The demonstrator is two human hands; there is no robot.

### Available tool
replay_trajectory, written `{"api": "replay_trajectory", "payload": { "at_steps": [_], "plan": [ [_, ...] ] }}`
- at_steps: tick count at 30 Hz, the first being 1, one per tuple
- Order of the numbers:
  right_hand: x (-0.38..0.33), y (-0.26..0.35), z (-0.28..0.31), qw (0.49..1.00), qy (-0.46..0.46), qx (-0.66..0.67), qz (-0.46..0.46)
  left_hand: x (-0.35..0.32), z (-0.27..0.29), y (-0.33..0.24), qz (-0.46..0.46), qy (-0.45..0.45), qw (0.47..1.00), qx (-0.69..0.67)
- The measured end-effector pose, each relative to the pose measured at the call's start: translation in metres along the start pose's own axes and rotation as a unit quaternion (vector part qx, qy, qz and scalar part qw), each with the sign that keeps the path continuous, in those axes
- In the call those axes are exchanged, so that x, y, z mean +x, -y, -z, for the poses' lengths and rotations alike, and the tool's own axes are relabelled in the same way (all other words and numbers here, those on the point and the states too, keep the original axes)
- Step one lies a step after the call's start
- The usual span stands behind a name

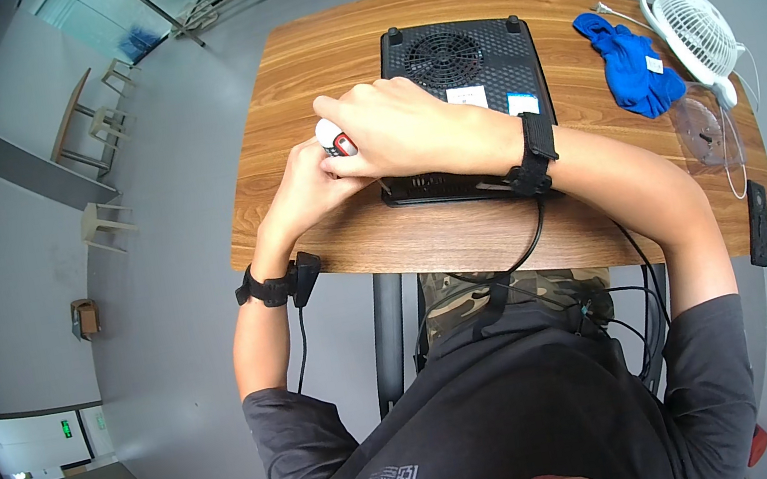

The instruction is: The person wipes the surface of a black induction cooktop with a blue cloth, then flips it over. Using a screwdriver, they remove screws from the bottom casing and open the device to expose the internal components.

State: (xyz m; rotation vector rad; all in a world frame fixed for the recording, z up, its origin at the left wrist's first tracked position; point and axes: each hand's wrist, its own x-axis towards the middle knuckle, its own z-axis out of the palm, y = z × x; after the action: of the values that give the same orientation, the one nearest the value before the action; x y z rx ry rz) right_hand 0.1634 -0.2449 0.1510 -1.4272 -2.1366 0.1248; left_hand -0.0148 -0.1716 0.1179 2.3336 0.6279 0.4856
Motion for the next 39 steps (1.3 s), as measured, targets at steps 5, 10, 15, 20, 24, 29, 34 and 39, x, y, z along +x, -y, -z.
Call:
{"api": "replay_trajectory", "payload": {
  "at_steps": [5,10,15,20,24,29,34,39],
  "plan": [
    [0.000,-0.002,-0.004,0.999,-0.036,0.013,0.005,-0.001,0.003,-0.001,0.008,0.002,1.000,0.000],
    [0.003,0.001,0.003,0.999,-0.034,0.009,-0.013,-0.004,0.006,0.010,0.066,0.079,0.995,0.017],
    [0.006,0.001,0.011,0.998,-0.050,0.001,-0.023,-0.012,-0.023,0.030,0.028,0.097,0.993,0.066],
    [0.002,-0.003,0.009,0.998,-0.051,-0.008,-0.022,-0.012,-0.037,0.022,0.008,0.091,0.986,0.138],
    [-0.001,-0.004,0.008,0.998,-0.053,-0.004,-0.023,-0.010,-0.039,0.027,-0.020,0.103,0.980,0.168],
    [-0.002,-0.006,0.009,0.998,-0.059,-0.005,-0.023,-0.010,-0.042,0.030,-0.043,0.087,0.978,0.186],
    [-0.004,-0.008,0.009,0.998,-0.060,0.004,-0.032,-0.017,-0.049,0.033,-0.094,0.045,0.972,0.210],
    [-0.004,-0.007,0.010,0.998,-0.064,-0.005,-0.030,-0.024,-0.058,0.038,-0.135,0.006,0.962,0.237]
  ]
}}
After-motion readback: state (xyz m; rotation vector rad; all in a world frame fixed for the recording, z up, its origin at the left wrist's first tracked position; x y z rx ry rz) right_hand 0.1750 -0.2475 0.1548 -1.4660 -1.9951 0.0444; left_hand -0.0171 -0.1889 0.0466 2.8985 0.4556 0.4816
